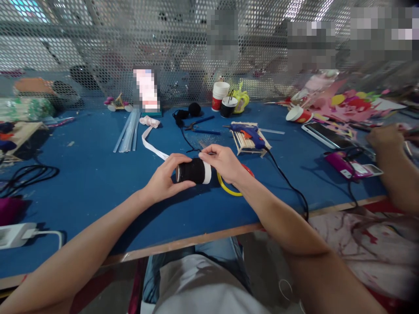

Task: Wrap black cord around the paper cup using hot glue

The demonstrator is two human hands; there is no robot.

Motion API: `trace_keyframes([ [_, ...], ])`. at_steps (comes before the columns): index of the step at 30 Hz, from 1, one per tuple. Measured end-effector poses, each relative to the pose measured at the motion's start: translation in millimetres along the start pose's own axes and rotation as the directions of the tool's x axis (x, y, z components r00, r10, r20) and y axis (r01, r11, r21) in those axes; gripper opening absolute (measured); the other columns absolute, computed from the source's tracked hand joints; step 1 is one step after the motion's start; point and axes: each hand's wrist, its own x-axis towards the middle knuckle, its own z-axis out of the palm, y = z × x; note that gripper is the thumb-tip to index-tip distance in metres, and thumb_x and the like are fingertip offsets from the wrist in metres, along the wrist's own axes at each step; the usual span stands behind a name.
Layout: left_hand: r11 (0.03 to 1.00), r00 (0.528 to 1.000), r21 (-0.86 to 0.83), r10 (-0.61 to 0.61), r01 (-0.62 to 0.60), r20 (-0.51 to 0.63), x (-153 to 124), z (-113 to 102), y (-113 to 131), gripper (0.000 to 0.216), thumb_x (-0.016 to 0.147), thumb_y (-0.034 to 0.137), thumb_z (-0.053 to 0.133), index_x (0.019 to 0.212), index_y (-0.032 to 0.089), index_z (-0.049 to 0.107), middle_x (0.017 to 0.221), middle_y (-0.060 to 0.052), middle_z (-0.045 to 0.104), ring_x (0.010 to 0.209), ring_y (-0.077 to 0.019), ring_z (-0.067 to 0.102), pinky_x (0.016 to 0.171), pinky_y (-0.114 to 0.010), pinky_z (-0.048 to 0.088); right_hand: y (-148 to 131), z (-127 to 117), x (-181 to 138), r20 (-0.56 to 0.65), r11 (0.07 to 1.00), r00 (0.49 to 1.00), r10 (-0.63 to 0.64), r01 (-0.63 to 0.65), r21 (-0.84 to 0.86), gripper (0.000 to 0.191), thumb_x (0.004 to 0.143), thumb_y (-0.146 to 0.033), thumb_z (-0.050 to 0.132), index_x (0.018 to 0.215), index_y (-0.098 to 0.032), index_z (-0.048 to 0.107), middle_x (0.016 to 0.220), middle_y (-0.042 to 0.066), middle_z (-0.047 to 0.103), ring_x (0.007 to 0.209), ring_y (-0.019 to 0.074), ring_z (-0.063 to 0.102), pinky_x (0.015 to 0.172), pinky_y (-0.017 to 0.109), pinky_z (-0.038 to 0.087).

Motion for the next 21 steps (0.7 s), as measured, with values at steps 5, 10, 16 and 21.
trace_keyframes([
  [5,0.925,0.948,-0.206,-0.309,0.319,0.077,-1.0,6.4,-0.3,0.052,0.078,0.045,0.055,0.119,0.017,0.041,0.103,-0.010,0.057,0.086,-0.0195,0.058,0.072,-0.032,0.049,4.0,8.2,-4.0,-0.077,0.981,0.985,-0.155,0.145,-0.127,0.016,0.076,-0.034,0.057,0.075,-0.018,0.054,0.075,0.002,0.058,0.067,0.0121,0.054,0.063,0.027,0.043],
  [10,0.908,0.926,-0.184,-0.373,0.376,0.054,1.4,6.8,3.2,0.042,0.079,0.046,0.054,0.109,0.017,0.049,0.095,-0.004,0.059,0.079,-0.0158,0.057,0.068,-0.027,0.047,4.2,11.4,-6.1,-0.042,0.944,0.964,-0.262,0.247,-0.217,0.013,0.079,-0.031,0.054,0.074,-0.018,0.054,0.083,0.003,0.055,0.070,0.0112,0.051,0.065,0.026,0.042],
  [16,0.952,0.960,-0.122,-0.278,0.280,0.031,0.0,6.8,2.7,0.042,0.077,0.043,0.058,0.110,0.018,0.048,0.099,-0.006,0.058,0.085,-0.0170,0.057,0.072,-0.028,0.047,-2.0,5.0,-3.8,0.021,0.934,0.970,-0.243,0.239,-0.266,0.011,0.077,-0.029,0.056,0.075,-0.018,0.057,0.087,0.003,0.056,0.068,0.0109,0.048,0.065,0.027,0.039],
  [21,0.968,0.970,-0.065,-0.241,0.244,0.039,-3.0,10.1,0.7,0.049,0.074,0.043,0.062,0.113,0.018,0.044,0.103,-0.008,0.056,0.090,-0.0198,0.057,0.076,-0.032,0.047,-1.2,4.0,-0.1,0.017,0.954,0.980,-0.200,0.199,-0.225,0.015,0.075,-0.033,0.058,0.076,-0.017,0.059,0.085,0.003,0.058,0.071,0.0120,0.050,0.065,0.027,0.039],
])
